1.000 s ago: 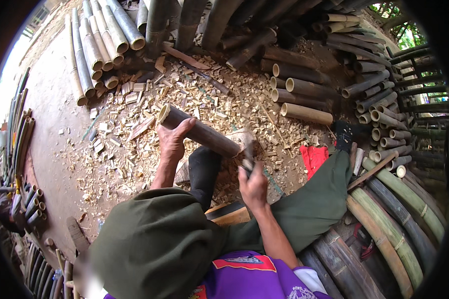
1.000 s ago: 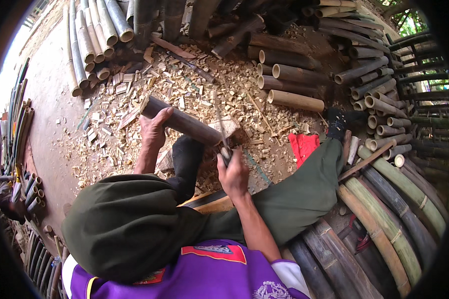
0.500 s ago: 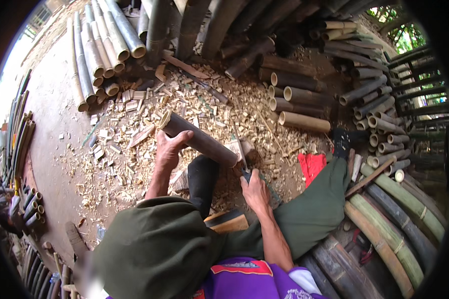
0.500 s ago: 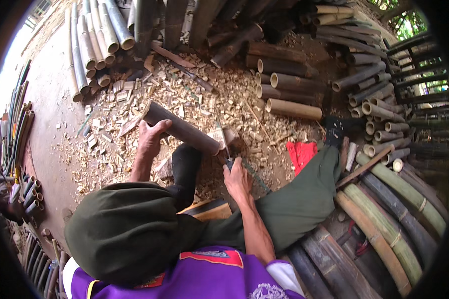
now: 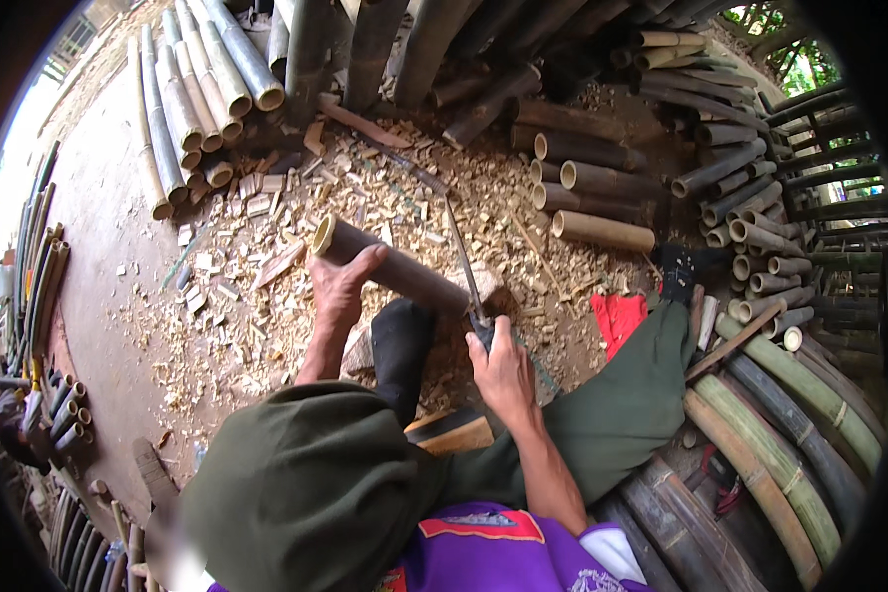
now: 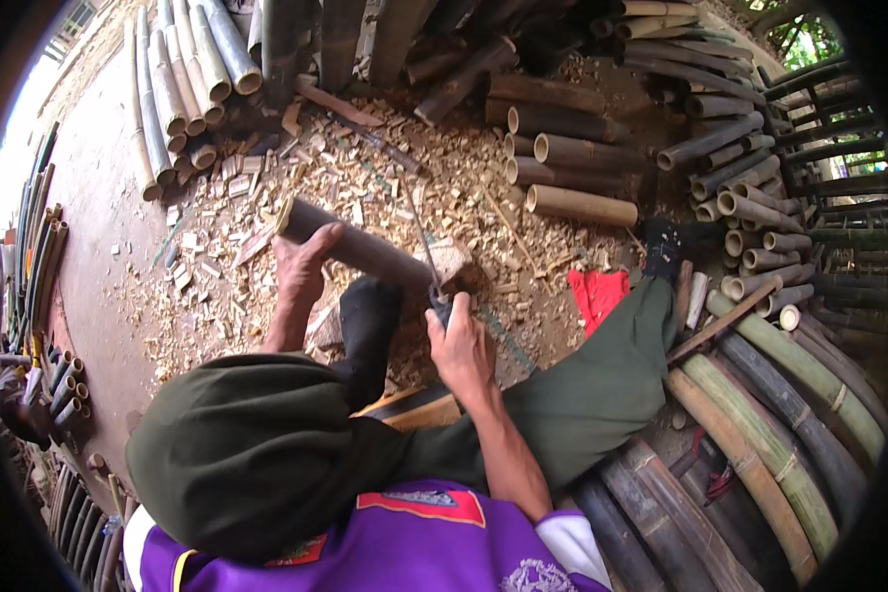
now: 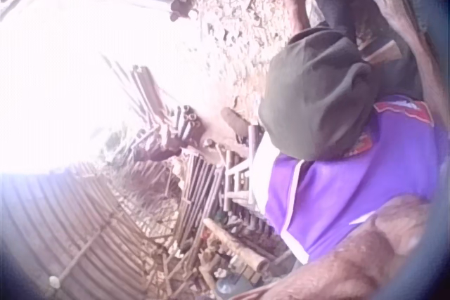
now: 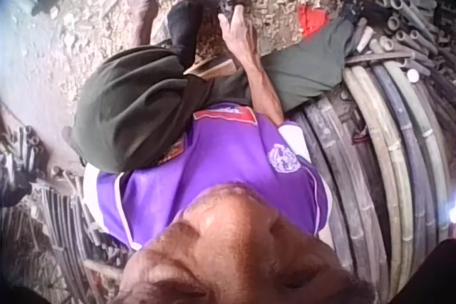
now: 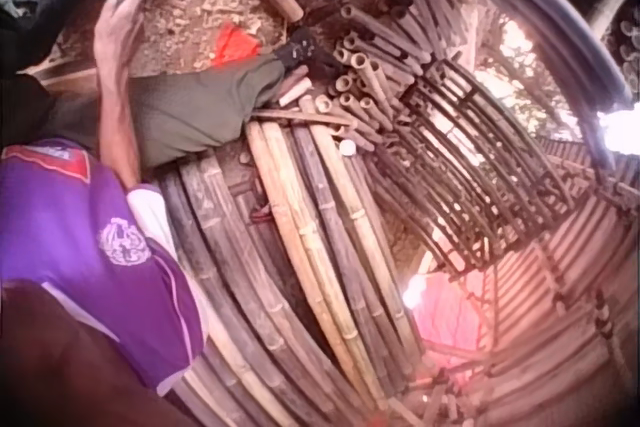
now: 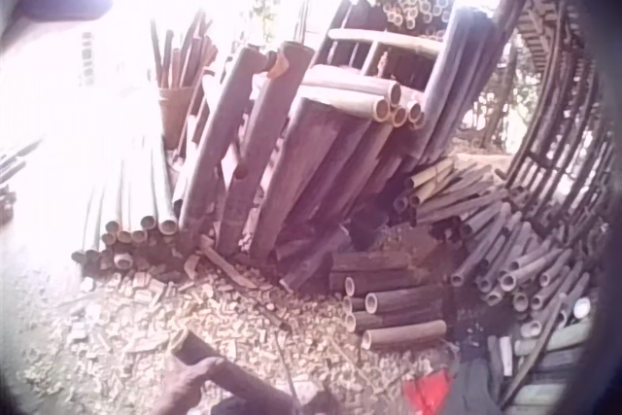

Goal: The person sits on the ground and uses a knife to shave the outer layer off short bamboo segments. They repeatedly pick up a segment, shave it, and place it aside among other processed pieces.

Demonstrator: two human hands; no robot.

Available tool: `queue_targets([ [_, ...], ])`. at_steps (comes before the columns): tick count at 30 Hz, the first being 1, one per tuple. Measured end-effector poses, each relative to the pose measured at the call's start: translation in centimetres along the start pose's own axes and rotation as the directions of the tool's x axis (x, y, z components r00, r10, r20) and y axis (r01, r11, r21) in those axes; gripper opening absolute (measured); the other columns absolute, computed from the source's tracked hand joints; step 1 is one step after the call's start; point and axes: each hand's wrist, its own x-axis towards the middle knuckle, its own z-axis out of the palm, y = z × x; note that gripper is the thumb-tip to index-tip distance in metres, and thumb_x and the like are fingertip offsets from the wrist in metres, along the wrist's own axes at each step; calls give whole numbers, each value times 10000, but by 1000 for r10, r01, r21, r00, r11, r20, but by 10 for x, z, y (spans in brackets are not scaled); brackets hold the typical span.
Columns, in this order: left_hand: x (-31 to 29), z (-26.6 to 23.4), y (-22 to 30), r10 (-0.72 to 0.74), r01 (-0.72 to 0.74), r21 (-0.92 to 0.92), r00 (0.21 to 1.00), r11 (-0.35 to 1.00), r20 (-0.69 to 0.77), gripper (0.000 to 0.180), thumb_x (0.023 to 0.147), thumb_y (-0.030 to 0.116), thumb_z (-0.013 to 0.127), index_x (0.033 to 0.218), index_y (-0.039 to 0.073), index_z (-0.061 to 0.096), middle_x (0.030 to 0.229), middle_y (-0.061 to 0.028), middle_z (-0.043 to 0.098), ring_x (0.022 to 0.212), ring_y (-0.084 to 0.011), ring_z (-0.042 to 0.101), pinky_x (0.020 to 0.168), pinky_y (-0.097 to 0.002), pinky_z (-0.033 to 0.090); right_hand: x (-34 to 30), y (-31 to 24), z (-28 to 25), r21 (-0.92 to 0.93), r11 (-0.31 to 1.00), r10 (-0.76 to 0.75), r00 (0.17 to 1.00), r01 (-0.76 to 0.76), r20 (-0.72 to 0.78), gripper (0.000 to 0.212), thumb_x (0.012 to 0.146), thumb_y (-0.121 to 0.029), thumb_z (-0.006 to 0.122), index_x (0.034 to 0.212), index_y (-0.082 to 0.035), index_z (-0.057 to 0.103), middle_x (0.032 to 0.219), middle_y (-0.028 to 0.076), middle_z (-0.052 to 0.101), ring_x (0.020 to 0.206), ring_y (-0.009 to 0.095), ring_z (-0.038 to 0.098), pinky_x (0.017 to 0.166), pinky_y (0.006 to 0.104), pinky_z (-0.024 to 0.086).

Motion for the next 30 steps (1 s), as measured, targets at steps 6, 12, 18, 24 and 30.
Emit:
queue_targets([
  [6,-2,11,-4,-7,8,45,1000,999,-27,529,712,173,951,1091,-72,675,998,-132,720,879,-217,695,845,-344,580,-7,5,4,95,992,-66,986,81,-155,344,1031,-329,609,1109,-17,487,843,274,699,783,503,684,639,568,521],
  [12,-6,-8,4,-62,56,88,996,995,71,604,749,143,922,1183,-117,591,1081,-152,705,979,-224,690,943,-364,548,7,19,7,-21,1000,23,999,-22,28,350,1003,-314,644,1113,-15,500,900,298,702,870,502,690,722,578,546],
  [18,1,-15,-14,-79,72,50,983,996,166,550,738,97,918,1166,-87,625,1052,-137,710,924,-211,705,823,-357,587,-14,30,22,243,968,-17,980,66,-197,323,1016,-316,635,1110,-27,526,866,258,709,824,505,689,690,551,533],
  [24,-3,-16,-13,-60,60,-93,998,994,-2,413,784,69,876,1116,-34,654,978,-100,717,873,-175,703,794,-347,585,4,11,-6,24,996,88,996,-88,18,358,1017,-332,619,1118,-11,497,881,286,691,843,505,680,709,577,511],
  [30,-8,9,-6,12,-7,-86,998,996,58,364,762,58,896,1046,-46,693,965,-105,726,854,-182,702,820,-335,569,-4,9,2,157,978,-99,967,138,-234,354,1019,-319,626,1112,-8,483,841,274,692,801,511,677,688,590,513],
])
